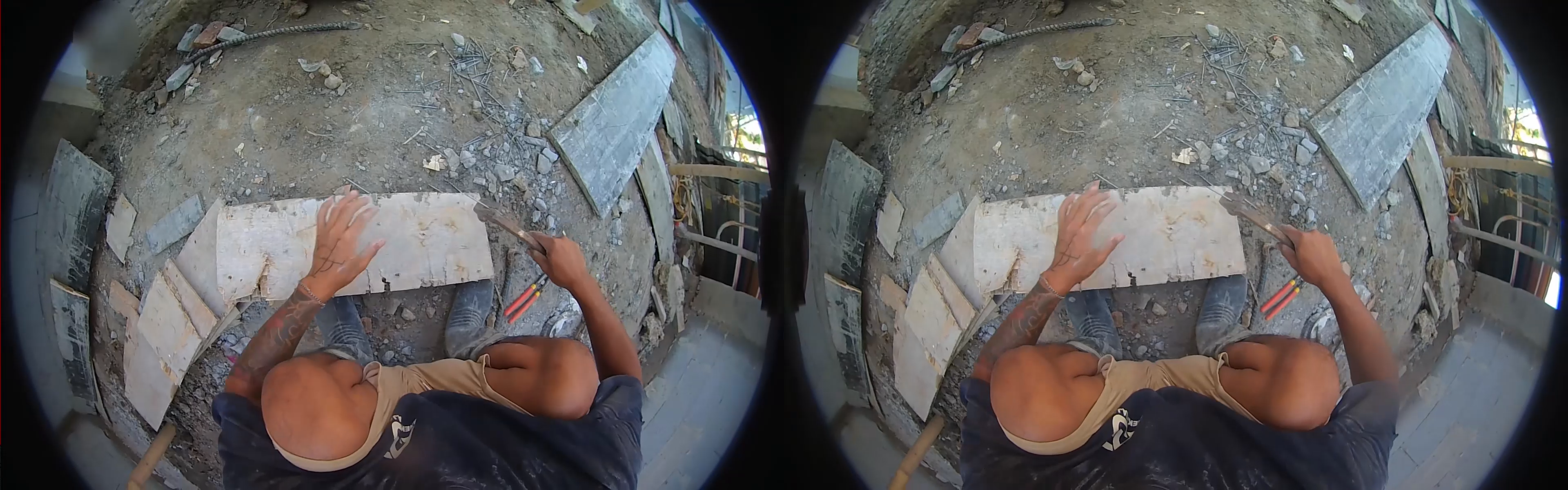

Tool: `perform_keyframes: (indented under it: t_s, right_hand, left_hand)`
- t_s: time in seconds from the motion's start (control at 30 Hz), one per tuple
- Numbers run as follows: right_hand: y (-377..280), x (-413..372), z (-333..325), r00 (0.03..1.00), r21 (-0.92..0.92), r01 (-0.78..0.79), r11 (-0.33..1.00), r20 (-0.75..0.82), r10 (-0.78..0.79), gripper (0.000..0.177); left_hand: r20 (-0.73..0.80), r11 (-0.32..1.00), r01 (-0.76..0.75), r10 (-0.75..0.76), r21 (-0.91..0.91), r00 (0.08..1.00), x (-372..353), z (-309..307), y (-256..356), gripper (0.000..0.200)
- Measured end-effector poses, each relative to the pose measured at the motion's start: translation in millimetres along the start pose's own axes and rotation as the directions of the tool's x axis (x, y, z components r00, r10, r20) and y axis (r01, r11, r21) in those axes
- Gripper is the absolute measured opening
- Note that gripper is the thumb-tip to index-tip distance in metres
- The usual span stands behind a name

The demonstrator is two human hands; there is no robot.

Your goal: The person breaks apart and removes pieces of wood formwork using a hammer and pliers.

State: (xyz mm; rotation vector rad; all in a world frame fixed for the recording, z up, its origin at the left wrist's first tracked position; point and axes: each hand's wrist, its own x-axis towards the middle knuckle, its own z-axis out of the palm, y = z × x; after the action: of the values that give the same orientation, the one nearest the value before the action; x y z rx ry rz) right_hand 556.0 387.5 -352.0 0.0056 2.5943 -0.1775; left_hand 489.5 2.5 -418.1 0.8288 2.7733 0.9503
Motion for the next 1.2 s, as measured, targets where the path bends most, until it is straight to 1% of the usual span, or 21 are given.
perform_keyframes:
  t_s: [0.13,0.2,0.23,0.27,0.33,0.4,0.47,0.53,0.63,0.67,0.7,0.77,0.8,0.83,0.9,0.93,1.0,1.03,1.1,1.17,1.2]
  right_hand:
    - [-29,-14,-20,0.994,0.0,0.105,0.995,-0.02,-0.104,0.034]
    - [-30,-24,-16,0.984,0.019,0.174,0.985,-0.027,-0.174,0.034]
    - [-29,-29,-12,0.975,0.004,0.204,0.979,-0.094,-0.203,0.029]
    - [-29,-34,-9,0.976,0.005,0.198,0.98,-0.095,-0.197,0.029]
    - [-32,-38,-3,0.99,-0.009,0.134,0.991,-0.038,-0.134,0.023]
    - [-30,-40,10,0.994,-0.031,0.102,0.994,-0.039,-0.103,0.019]
    - [-24,-43,23,0.998,-0.062,0.032,0.998,-0.053,-0.035,0.017]
    - [-20,-48,31,0.994,0.009,-0.104,0.995,-0.038,0.104,0.022]
    - [-10,-59,55,0.975,0.116,-0.172,0.978,-0.123,0.186,0.031]
    - [-13,-63,51,0.958,0.192,-0.246,0.95,-0.101,0.269,0.028]
    - [-4,-69,61,0.955,0.28,-0.205,0.938,-0.154,0.255,0.025]
    - [8,-76,69,0.948,0.35,-0.26,0.9,-0.082,0.306,0.023]
    - [8,-77,70,0.958,0.352,-0.233,0.906,-0.078,0.277,0.023]
    - [6,-79,69,0.952,0.375,-0.226,0.899,-0.112,0.286,0.022]
    - [16,-83,79,0.95,0.395,-0.206,0.896,-0.138,0.279,0.021]
    - [30,-78,88,0.95,0.412,-0.226,0.882,-0.105,0.293,0.02]
    - [44,-70,99,0.966,0.423,-0.196,0.884,-0.074,0.25,0.02]
    - [47,-65,100,0.953,0.38,-0.195,0.904,-0.143,0.266,0.019]
    - [32,-47,87,0.951,0.338,-0.142,0.93,-0.215,0.224,0.019]
    - [11,-48,52,0.984,0.011,-0.133,0.991,-0.121,0.133,0.031]
    - [5,-45,46,0.986,0.008,-0.098,0.995,-0.136,0.099,0.031]
  left_hand:
    - [-0.036,0.936,-0.348,0.346,-0.051,0.937,61,6,47,0.04]
    - [0.223,0.889,-0.453,0.455,-0.064,0.862,68,33,53,0.029]
    - [0.116,0.863,-0.499,0.505,-0.078,0.855,70,37,58,0.019]
    - [0.117,0.86,-0.504,0.51,-0.082,0.852,68,41,63,0.019]
    - [0.37,0.894,-0.447,0.417,-0.004,0.83,66,42,73,0.016]
    - [0.376,0.886,-0.464,0.43,-0.001,0.821,71,52,90,0.013]
    - [0.284,0.897,-0.443,0.429,-0.018,0.857,81,49,114,0.018]
    - [0.016,0.924,-0.32,0.33,-0.211,0.944,101,54,117,0.033]
    - [-0.413,0.94,-0.339,0.32,0.028,0.853,96,32,88,0.05]
    - [-0.186,0.956,-0.172,0.13,-0.236,0.974,78,31,73,0.049]
    - [0.077,0.883,0.052,-0.018,-0.466,0.997,60,27,62,0.049]
    - [0.607,0.687,0.576,-0.244,-0.442,0.756,9,-3,35,0.047]
    - [0.684,0.504,0.702,-0.265,-0.503,0.68,-29,-1,22,0.048]
    - [0.716,0.519,0.739,-0.303,-0.429,0.629,-63,-3,10,0.05]
    - [0.758,0.137,0.931,-0.547,-0.337,0.355,-114,-13,3,0.052]
    - [0.749,0.117,0.931,-0.563,-0.346,0.349,-129,-1,2,0.052]
    - [0.622,-0.377,0.603,-0.737,-0.703,0.264,-155,21,-6,0.06]
    - [0.641,-0.514,0.401,-0.701,-0.758,0.312,-153,29,-12,0.063]
    - [0.571,-0.539,0.207,-0.703,-0.817,0.425,-147,40,-23,0.055]
    - [0.487,-0.483,0.136,-0.742,-0.865,0.461,-141,60,-36,0.054]
    - [0.426,-0.436,0.109,-0.744,-0.893,0.515,-139,62,-41,0.054]
